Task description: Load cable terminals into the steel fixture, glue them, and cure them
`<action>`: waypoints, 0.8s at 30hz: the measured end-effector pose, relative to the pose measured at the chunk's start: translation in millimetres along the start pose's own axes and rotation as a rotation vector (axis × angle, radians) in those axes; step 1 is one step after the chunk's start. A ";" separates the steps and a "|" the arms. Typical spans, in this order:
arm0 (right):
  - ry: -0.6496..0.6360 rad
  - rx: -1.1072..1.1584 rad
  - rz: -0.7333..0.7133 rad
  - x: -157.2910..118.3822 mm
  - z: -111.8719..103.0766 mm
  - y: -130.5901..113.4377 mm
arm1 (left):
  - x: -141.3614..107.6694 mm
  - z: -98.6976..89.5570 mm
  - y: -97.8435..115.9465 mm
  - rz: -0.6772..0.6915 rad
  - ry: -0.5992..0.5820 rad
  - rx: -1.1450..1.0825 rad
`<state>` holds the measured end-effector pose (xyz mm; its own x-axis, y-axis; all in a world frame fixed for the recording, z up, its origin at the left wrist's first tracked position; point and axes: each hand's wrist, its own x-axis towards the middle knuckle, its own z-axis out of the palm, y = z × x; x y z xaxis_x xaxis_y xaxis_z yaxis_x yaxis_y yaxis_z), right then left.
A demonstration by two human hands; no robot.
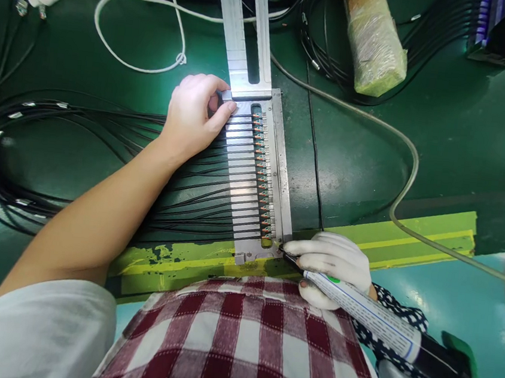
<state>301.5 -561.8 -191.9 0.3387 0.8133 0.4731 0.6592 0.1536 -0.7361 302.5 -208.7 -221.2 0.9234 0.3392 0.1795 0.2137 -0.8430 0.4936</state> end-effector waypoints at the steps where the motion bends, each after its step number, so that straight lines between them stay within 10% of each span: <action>1: -0.001 0.001 0.001 0.2 0.2 0.2 | 0.0 -0.2 0.4 -0.005 -0.003 -0.008; 24: 0.037 -0.027 -0.014 5.5 1.1 -0.5 | 1.0 1.1 -2.8 0.058 0.023 0.085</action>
<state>302.3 -556.7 -189.5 0.3539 0.7896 0.5014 0.6815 0.1495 -0.7164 303.2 -206.5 -223.3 0.9276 0.2979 0.2253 0.1877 -0.8934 0.4082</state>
